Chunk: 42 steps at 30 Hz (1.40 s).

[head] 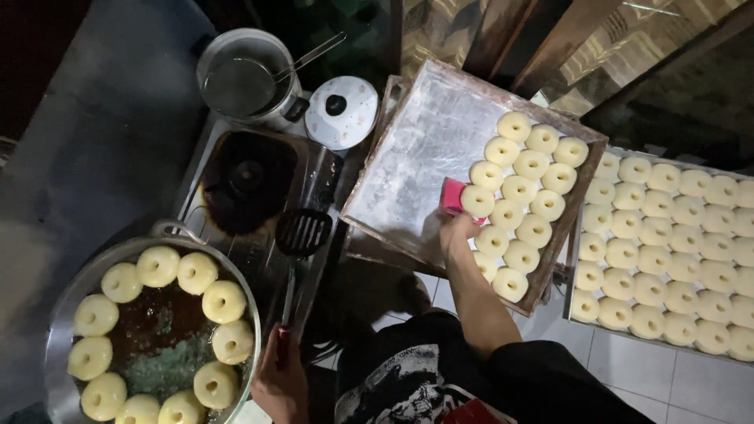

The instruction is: The person is frying donuts by manually placing raw dough rings into a pot of hot oil and using a slotted turner to manage them.

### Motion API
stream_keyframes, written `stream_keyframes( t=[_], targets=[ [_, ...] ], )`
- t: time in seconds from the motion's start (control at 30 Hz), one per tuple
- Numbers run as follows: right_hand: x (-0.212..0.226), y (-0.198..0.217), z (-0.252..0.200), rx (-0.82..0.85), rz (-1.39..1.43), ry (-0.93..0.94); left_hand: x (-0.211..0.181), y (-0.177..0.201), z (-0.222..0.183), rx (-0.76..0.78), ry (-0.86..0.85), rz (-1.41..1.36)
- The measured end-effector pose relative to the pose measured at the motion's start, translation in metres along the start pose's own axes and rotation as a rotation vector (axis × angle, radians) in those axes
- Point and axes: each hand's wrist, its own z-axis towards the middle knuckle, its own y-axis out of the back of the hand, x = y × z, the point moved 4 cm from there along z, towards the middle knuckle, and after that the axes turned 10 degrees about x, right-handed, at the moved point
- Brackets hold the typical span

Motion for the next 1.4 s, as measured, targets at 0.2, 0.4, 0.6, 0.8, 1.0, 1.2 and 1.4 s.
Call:
stream_keyframes(
  t=[0.2, 0.4, 0.6, 0.8, 1.0, 1.2, 1.4],
  targets=[
    [0.010, 0.019, -0.009, 0.127, -0.097, 0.107, -0.002, 0.008, -0.006, -0.012, 0.037, 0.054],
    [0.045, 0.011, -0.065, 0.463, -0.334, 0.065, 0.030, 0.021, -0.020, -0.196, -0.100, 0.042],
    [0.020, -0.018, -0.137, 1.071, -0.684, 0.236, 0.105, 0.058, -0.047, -0.233, 0.258, 0.116],
    [-0.076, -0.034, -0.304, 1.522, -0.895, -0.078, 0.163, 0.115, -0.085, -0.273, 0.546, -0.042],
    [-0.187, -0.011, -0.452, 1.895, -1.090, -0.006, 0.197, 0.156, -0.118, -0.442, 0.636, -0.123],
    [-0.258, 0.019, -0.542, 2.164, -1.507, 0.458, 0.221, 0.175, -0.144, -0.441, 0.716, -0.190],
    [-0.236, 0.005, -0.577, 2.071, -1.741, 0.570, 0.240, 0.179, -0.149, -0.440, 0.725, -0.155]
  ],
)
